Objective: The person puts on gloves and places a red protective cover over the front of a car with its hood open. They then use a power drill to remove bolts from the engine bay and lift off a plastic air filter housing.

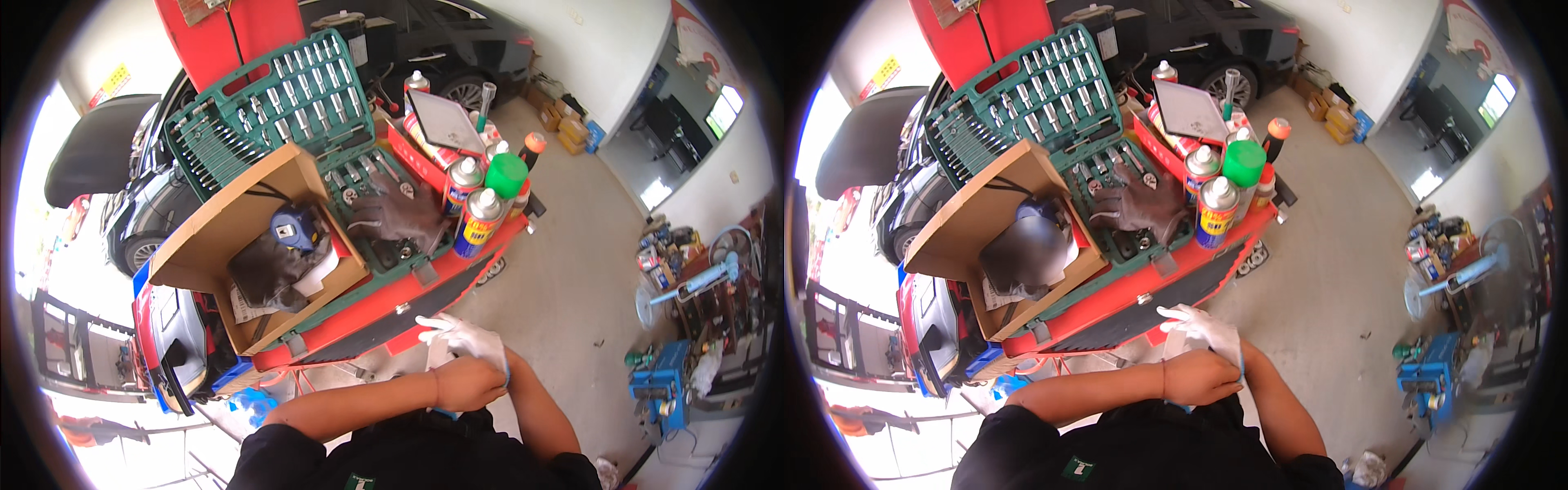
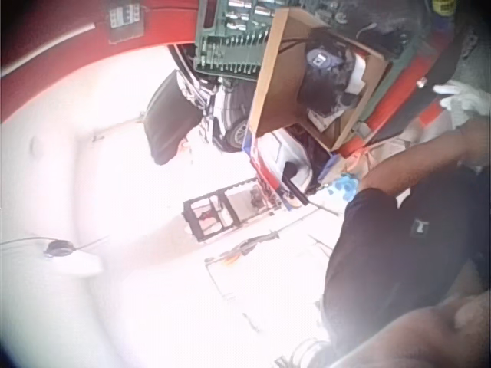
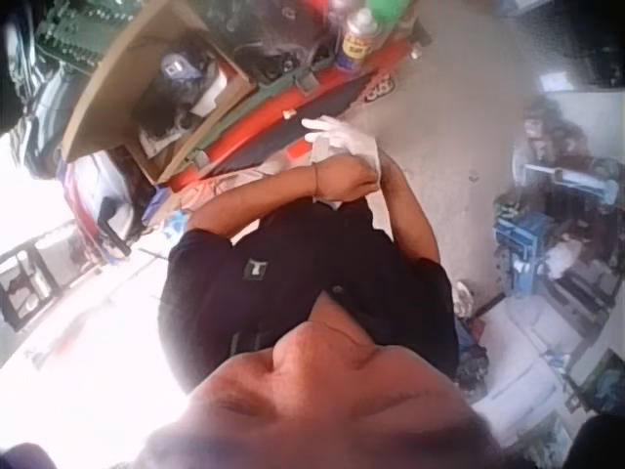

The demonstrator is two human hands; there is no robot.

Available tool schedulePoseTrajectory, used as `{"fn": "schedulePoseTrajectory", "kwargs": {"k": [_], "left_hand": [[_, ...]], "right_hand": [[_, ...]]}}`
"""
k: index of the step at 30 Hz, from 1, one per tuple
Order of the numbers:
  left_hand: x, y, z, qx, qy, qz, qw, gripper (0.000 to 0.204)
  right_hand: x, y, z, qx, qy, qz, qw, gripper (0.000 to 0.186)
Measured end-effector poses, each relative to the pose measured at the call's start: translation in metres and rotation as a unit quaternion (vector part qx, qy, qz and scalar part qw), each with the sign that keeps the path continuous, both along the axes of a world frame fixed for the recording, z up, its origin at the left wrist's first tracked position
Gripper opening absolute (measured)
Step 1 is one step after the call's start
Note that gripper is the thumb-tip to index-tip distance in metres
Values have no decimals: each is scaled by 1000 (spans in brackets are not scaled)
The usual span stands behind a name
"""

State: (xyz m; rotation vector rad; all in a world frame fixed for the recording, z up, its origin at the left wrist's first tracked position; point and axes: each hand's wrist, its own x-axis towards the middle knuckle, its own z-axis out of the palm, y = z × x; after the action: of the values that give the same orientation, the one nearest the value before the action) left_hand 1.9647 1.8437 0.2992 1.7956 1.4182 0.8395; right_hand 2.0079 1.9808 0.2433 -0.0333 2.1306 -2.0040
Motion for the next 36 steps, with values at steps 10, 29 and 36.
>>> {"fn": "schedulePoseTrajectory", "kwargs": {"k": [10,29,36], "left_hand": [[23,65,-18,-56,53,151,986,26],[64,-87,15,19,-526,373,764,27],[85,-160,55,-49,-294,628,719,47]], "right_hand": [[-28,53,3,-84,-16,-175,981,42],[11,-15,-83,-506,-440,470,574,52],[49,-118,-2,-557,-403,515,512,69]]}}
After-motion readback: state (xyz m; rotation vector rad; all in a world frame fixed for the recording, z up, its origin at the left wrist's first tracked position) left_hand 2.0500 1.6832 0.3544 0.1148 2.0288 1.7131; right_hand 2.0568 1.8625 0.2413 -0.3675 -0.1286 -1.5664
